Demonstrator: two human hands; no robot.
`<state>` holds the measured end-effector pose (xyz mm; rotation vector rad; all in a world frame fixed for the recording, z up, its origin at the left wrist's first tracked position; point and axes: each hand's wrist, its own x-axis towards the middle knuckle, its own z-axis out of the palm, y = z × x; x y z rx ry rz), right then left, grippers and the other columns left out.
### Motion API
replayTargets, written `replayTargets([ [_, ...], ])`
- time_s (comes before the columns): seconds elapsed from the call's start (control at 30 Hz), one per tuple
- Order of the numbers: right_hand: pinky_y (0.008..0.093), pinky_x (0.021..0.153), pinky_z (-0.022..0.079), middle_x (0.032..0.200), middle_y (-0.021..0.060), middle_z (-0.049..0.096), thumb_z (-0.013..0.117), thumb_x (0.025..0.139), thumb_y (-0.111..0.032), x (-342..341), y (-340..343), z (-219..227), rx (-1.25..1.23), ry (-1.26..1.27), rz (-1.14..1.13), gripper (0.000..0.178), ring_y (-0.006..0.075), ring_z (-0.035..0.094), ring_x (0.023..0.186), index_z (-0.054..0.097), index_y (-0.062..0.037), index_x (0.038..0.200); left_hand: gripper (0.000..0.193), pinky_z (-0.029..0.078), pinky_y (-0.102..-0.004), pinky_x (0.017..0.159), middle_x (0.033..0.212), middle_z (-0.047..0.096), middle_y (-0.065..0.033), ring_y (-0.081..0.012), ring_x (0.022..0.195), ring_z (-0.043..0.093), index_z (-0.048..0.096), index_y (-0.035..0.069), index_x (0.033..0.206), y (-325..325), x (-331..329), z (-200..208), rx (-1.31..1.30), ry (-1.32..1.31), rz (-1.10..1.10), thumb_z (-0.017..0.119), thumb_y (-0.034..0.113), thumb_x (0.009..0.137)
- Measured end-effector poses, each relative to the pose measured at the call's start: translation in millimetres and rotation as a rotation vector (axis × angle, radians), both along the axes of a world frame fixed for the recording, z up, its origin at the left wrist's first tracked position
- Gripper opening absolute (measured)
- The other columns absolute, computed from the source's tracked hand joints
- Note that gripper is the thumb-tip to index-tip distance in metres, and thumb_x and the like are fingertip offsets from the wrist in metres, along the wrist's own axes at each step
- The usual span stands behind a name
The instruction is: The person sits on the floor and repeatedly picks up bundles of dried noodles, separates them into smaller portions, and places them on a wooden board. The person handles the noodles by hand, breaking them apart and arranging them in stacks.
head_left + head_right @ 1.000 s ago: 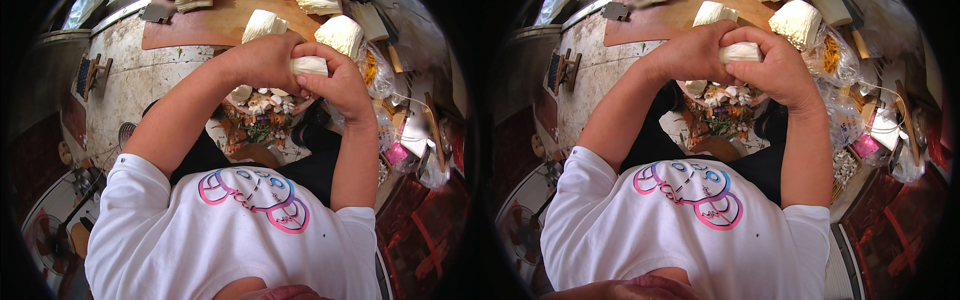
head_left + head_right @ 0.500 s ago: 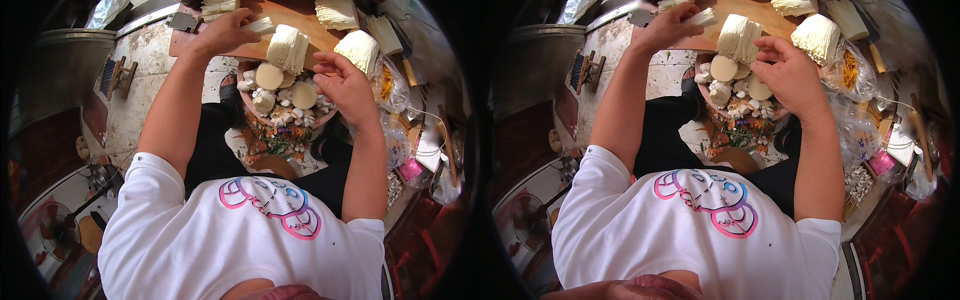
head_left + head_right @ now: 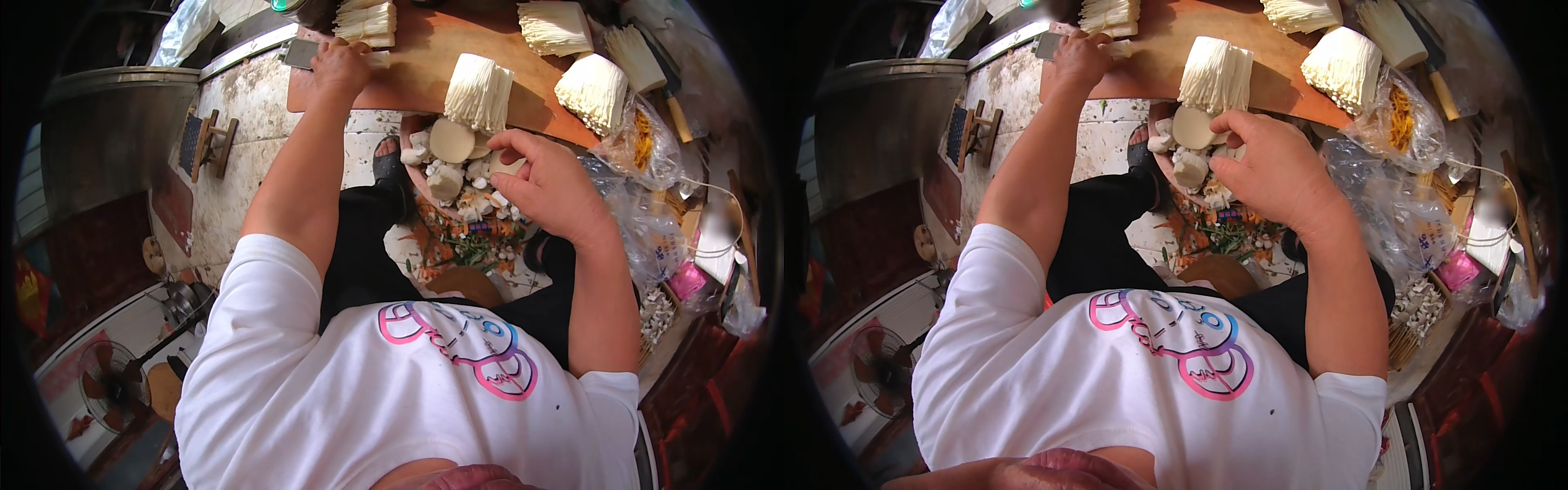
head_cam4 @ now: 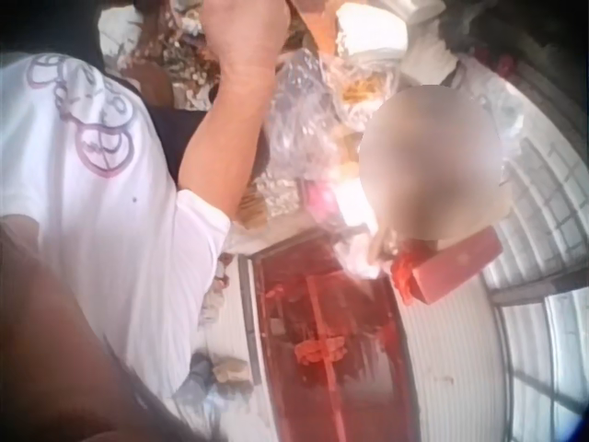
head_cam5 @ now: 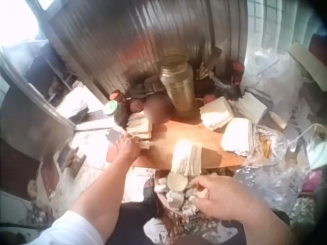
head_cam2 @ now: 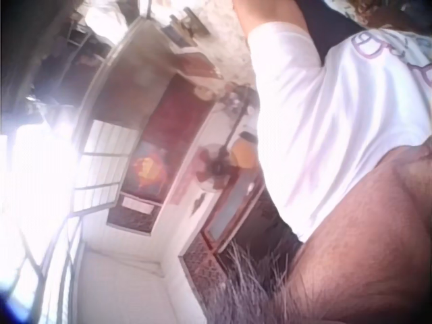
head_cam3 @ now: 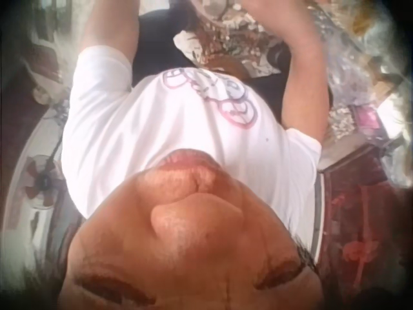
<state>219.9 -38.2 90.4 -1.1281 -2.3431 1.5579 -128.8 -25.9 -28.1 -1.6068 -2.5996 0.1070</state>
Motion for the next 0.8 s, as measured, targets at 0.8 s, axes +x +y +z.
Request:
replayTargets([
  [0.8,0.0437,0.086,0.048,0.098,0.0199,0.065,0.062,0.078,-0.019,2,1,-9,0.184,-0.142,0.079,0.034,0.0369,0.062,0.095,0.062,-0.0034,0.108,0.028,0.050,-0.0423,0.085,0.106,0.067,-0.0143,-0.0330,0.101,0.063,0.059,0.016,0.110,14,6,-1,0.007,-0.266,0.077,0.055,0.012,0.082],
])
